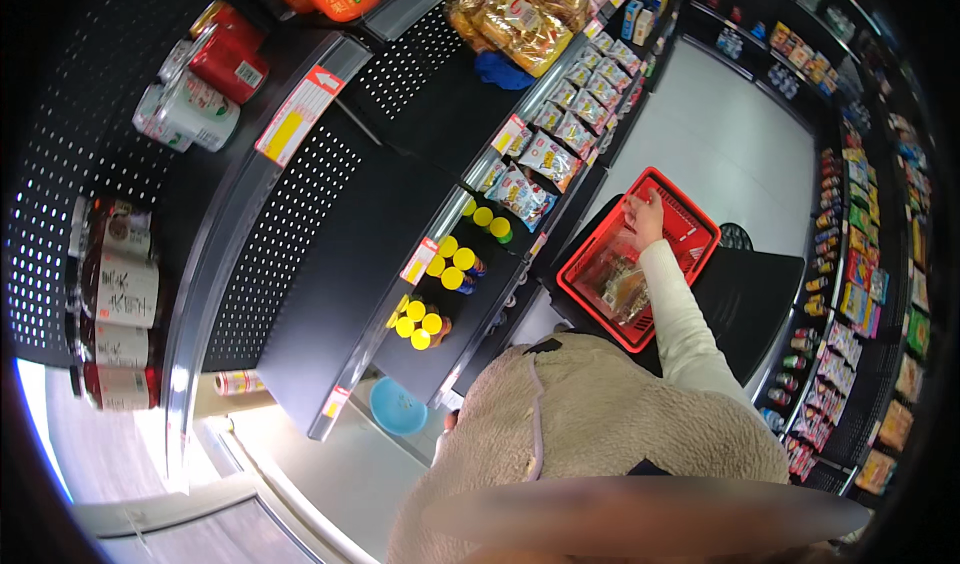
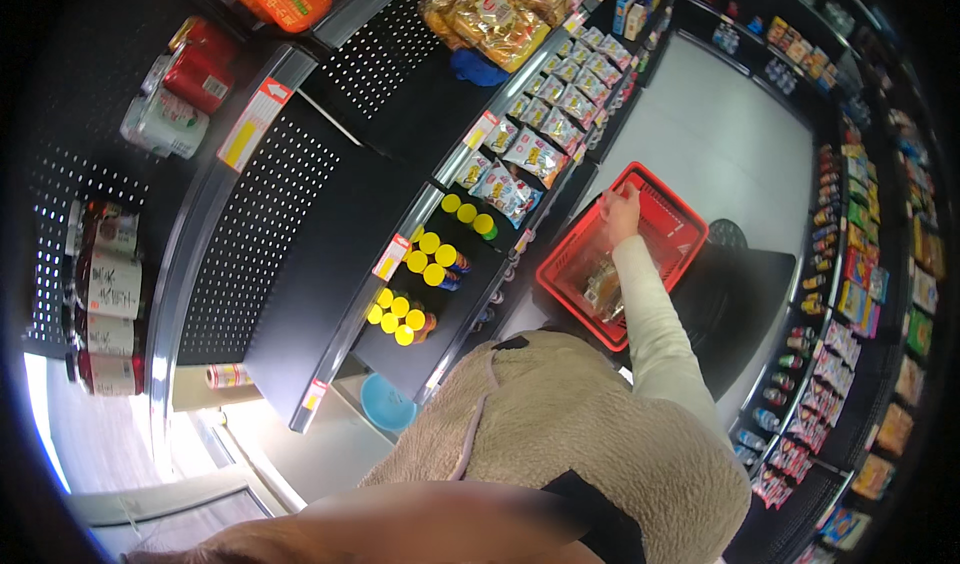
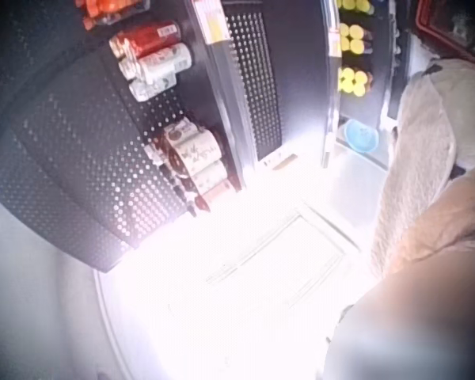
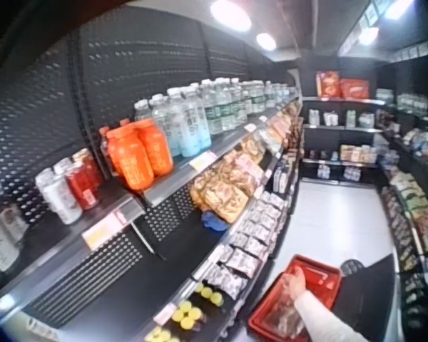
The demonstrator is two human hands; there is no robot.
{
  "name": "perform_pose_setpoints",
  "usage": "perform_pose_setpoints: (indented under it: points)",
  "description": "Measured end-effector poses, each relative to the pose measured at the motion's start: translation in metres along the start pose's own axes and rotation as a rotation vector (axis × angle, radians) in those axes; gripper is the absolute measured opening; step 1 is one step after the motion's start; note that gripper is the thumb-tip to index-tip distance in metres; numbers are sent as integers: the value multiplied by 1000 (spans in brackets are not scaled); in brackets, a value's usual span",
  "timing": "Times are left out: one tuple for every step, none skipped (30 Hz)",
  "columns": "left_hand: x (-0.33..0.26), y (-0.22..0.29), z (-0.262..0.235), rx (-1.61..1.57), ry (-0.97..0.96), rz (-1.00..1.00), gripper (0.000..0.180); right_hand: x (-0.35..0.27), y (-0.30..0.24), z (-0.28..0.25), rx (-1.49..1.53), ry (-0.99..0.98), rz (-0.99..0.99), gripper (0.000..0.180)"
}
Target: The person restocks a grocery store shelf by repeatedly picking packaged food items from a red basket and placing them onto the shelf. They also wipe the shelf surface with a blue cloth between placements.
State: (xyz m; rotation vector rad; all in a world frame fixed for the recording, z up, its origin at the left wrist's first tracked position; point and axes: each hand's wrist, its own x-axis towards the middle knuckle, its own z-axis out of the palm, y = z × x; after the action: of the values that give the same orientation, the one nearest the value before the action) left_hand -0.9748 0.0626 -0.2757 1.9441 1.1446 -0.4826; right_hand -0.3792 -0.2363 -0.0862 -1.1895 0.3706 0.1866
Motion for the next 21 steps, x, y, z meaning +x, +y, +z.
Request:
perform_pose_setpoints:
  points:
    - [0,-4,-4,2,-12,0,18,3,-9,3,53,61,-53,77]
    - [0,-7,-8,2,-26,-3,18,7,-18,4,57,38,-124,81]
    - [1,-9,-13,3,-40,3,18,11,-30,4,45,34,-194,86]
    - [5,-9,-19,11,-59,15,18,14,-43,3,46,34,-219,89]
    - [10,-7,-29,29,-81,31,19,20,-61,3,52,50,-254,92]
    - [16,-5,-38,47,-109,50,19,29,-82,7,118,124,-297,96]
    - [20,-5,-47,66,-133,64,19,33,-106,9,101,200,-414,94]
    - [24,-7,-57,84,-156,75,20,33,-136,5,89,159,-518,94]
    - [29,-9,-67,94,-171,85,20,35,-169,10,71,317,-553,90]
    - [32,-15,-75,99,-179,88,21,31,-202,7,-33,374,-663,90]
    - [34,-22,-84,100,-183,89,21,29,-228,10,-97,492,-781,74]
    - [37,-31,-91,98,-184,86,21,28,-256,10,-11,553,-874,59]
    - [41,-38,-97,93,-185,82,22,26,-268,9,-27,530,-907,71]
    - [44,-45,-102,86,-180,73,22,27,-280,6,-57,505,-953,84]
    - [45,-52,-106,79,-177,61,22,29,-280,9,-23,360,-883,75]
    - [45,-57,-112,75,-169,49,23,33,-268,16,-364,196,-691,52]
    - [45,-59,-118,74,-144,43,23,39,-232,34,-628,3,-829,47]
    - [45,-57,-122,69,-115,39,24,41,-202,52,-835,-199,-996,42]
    - [44,-53,-125,64,-87,36,24,47,-181,75,-725,-160,-630,38]
    - [43,-48,-130,57,-59,30,25,52,-152,104,-562,-111,-281,35]
    - [42,-42,-132,46,-26,22,25,55,-126,133,-648,-132,-361,37]
